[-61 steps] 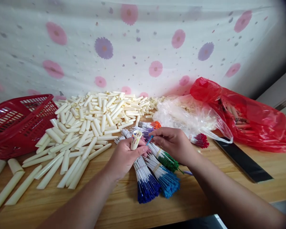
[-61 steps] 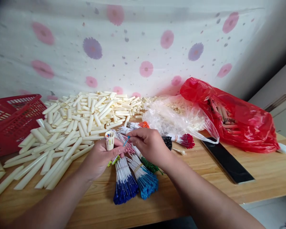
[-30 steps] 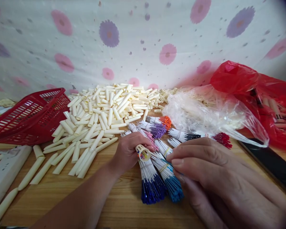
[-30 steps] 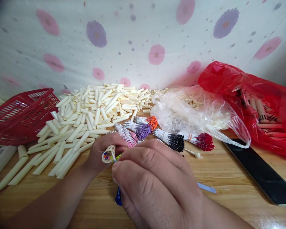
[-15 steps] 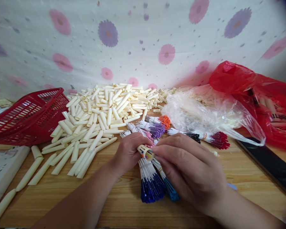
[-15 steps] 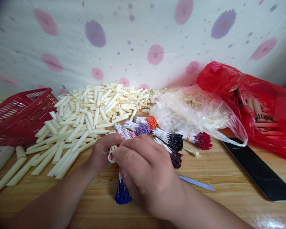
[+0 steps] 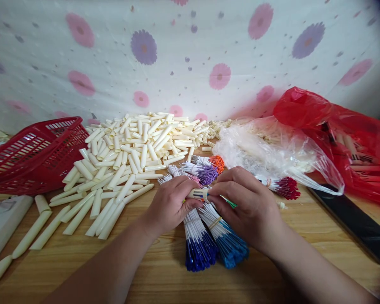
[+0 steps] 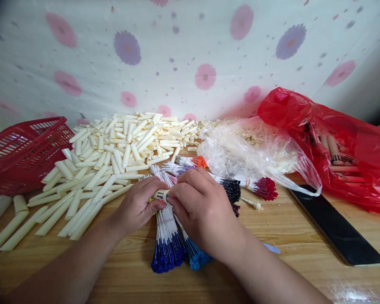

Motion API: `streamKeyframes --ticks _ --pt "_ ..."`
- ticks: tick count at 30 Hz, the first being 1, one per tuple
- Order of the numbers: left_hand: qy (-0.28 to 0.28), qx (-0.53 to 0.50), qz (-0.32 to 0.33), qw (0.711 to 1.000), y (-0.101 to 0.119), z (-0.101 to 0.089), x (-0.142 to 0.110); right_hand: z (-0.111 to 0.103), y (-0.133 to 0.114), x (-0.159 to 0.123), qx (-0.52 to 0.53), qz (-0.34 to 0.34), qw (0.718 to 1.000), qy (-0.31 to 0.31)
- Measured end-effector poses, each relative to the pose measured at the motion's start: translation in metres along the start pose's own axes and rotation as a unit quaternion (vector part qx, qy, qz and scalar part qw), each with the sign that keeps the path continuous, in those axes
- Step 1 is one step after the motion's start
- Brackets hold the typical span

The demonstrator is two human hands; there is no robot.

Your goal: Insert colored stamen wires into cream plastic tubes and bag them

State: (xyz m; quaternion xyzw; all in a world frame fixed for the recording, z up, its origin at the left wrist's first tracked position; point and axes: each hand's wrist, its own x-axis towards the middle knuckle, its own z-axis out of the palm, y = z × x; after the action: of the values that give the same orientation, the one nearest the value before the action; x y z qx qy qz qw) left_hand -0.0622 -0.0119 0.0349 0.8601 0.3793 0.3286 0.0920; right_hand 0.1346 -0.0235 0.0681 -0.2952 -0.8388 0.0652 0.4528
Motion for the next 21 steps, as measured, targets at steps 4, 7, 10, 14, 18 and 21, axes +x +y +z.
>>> streamKeyframes --ticks 4,7,10,14,18,21 --pt "0.016 0.063 0.013 0.998 0.0 0.001 0.001 0.0 0.003 0.002 0.048 0.037 0.998 -0.014" --pt "0.036 0.108 0.022 0.993 0.002 0.0 0.002 0.003 0.003 0.001 0.098 0.088 0.991 -0.008" --pt "0.058 0.154 0.02 0.986 0.003 -0.002 0.003 0.012 0.001 -0.002 0.134 0.146 0.98 0.029" --pt "0.066 0.2 0.009 0.977 0.005 -0.003 0.002 0.024 -0.001 -0.005 0.184 0.202 0.959 0.071" --pt "0.074 0.223 -0.005 0.972 0.007 -0.005 0.002 0.024 0.001 -0.007 0.252 0.221 0.941 0.053" --pt "0.071 0.218 -0.005 0.973 0.007 -0.005 0.002 0.019 0.002 -0.008 0.288 0.225 0.93 0.03"
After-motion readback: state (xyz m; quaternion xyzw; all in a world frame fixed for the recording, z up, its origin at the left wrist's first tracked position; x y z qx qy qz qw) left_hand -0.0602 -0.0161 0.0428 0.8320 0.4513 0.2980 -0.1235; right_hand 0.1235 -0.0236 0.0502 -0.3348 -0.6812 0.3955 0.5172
